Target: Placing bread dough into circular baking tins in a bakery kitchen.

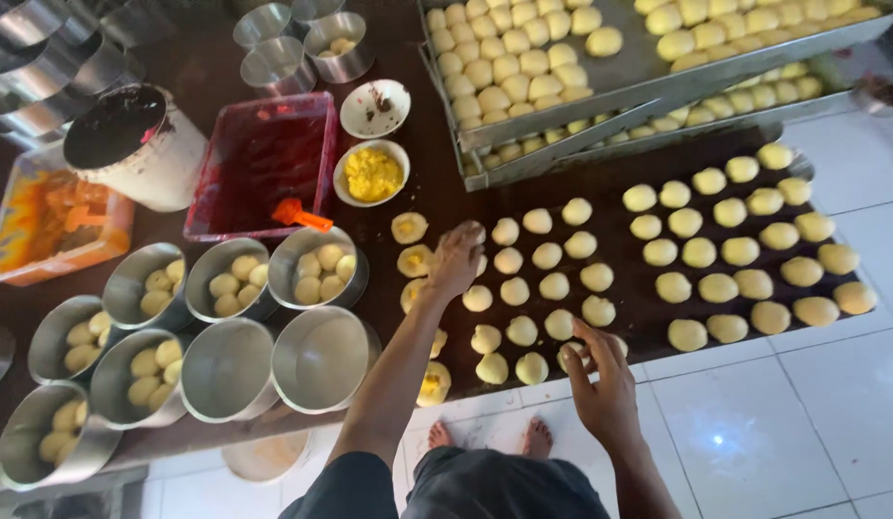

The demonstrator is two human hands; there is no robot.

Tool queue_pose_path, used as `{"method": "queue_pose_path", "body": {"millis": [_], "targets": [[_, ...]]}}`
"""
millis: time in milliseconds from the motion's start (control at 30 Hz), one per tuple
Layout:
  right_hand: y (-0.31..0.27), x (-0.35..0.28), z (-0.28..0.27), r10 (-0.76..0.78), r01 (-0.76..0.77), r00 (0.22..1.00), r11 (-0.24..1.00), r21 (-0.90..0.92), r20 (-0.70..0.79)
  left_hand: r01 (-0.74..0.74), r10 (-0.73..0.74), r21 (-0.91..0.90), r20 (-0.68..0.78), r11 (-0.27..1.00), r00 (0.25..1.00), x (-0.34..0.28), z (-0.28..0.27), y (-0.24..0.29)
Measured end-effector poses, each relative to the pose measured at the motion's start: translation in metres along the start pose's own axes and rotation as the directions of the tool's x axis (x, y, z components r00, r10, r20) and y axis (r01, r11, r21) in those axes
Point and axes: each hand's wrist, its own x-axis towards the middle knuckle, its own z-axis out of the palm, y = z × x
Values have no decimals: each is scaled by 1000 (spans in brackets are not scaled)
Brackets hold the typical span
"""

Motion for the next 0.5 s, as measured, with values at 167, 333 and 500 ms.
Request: {"method": "queue_pose_path", "body": {"millis": [167,333,500], "targets": [[-17,5,11,-131,127,990,989,70,60,-121,84,-104,-312,987,946,-71,-169,95],[-2,14,28,-178,169,977,982,86,113,163,-252,-389,-190,907,949,-198,-177,99],[-2,13,40,-278,260,931,960,108,235,339,-331,40,-136,940,934,-267,-154,104]]}}
